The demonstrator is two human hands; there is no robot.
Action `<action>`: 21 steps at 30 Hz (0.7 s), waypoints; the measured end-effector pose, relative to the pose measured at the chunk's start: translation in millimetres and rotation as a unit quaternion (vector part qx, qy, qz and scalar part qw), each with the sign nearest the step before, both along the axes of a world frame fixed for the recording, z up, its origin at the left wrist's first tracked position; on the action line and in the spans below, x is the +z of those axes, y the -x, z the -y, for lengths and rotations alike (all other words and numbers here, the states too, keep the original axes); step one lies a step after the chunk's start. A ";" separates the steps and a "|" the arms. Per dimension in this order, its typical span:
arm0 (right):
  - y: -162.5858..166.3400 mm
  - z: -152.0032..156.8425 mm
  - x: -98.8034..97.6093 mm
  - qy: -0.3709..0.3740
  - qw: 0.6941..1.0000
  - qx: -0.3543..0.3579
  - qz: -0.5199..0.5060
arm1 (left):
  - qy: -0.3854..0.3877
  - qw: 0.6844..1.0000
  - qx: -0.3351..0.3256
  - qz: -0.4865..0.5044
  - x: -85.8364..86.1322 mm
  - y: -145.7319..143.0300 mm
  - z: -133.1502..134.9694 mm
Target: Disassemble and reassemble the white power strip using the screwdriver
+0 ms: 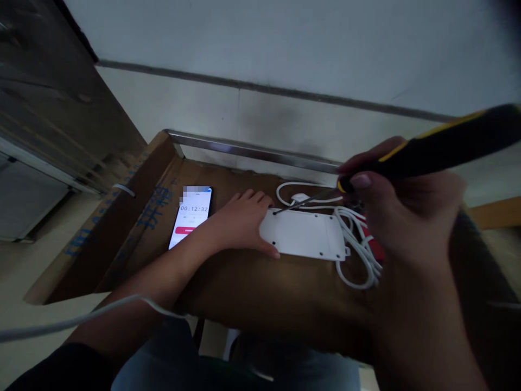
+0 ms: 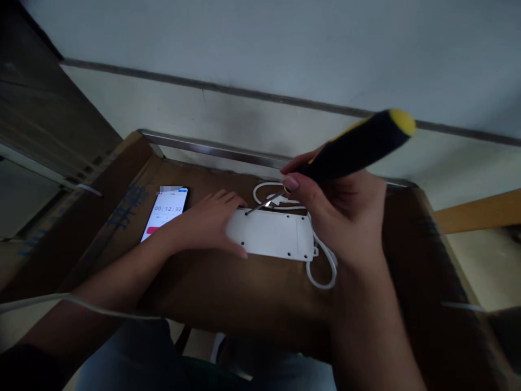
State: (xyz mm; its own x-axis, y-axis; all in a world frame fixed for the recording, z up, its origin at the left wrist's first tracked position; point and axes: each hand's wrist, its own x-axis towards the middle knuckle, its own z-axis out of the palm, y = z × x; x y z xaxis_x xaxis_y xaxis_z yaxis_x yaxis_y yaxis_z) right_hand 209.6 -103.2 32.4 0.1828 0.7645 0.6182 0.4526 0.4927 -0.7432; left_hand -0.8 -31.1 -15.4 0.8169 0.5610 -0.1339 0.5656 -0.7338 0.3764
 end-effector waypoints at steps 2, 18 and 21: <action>4.2 -6.9 8.2 0.009 1.000 0.001 0.016 | -0.001 1.000 -0.004 0.006 -1.1 0.5 -0.9; 13.8 -14.7 -6.9 -0.043 0.997 0.053 0.019 | 0.068 0.995 -0.064 -0.037 11.1 25.0 -21.2; 15.7 -13.8 -8.8 -0.040 0.998 0.033 0.020 | 0.102 0.993 -0.030 -0.043 16.8 34.5 -28.7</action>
State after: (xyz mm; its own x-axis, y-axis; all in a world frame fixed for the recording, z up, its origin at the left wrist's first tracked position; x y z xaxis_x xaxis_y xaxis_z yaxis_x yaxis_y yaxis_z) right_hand 193.9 -89.4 23.6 0.1086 0.7220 0.6834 0.4454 0.5792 -0.6827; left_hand -35.4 -2.4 1.4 0.8282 0.4664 -0.3108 0.5604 -0.6802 0.4726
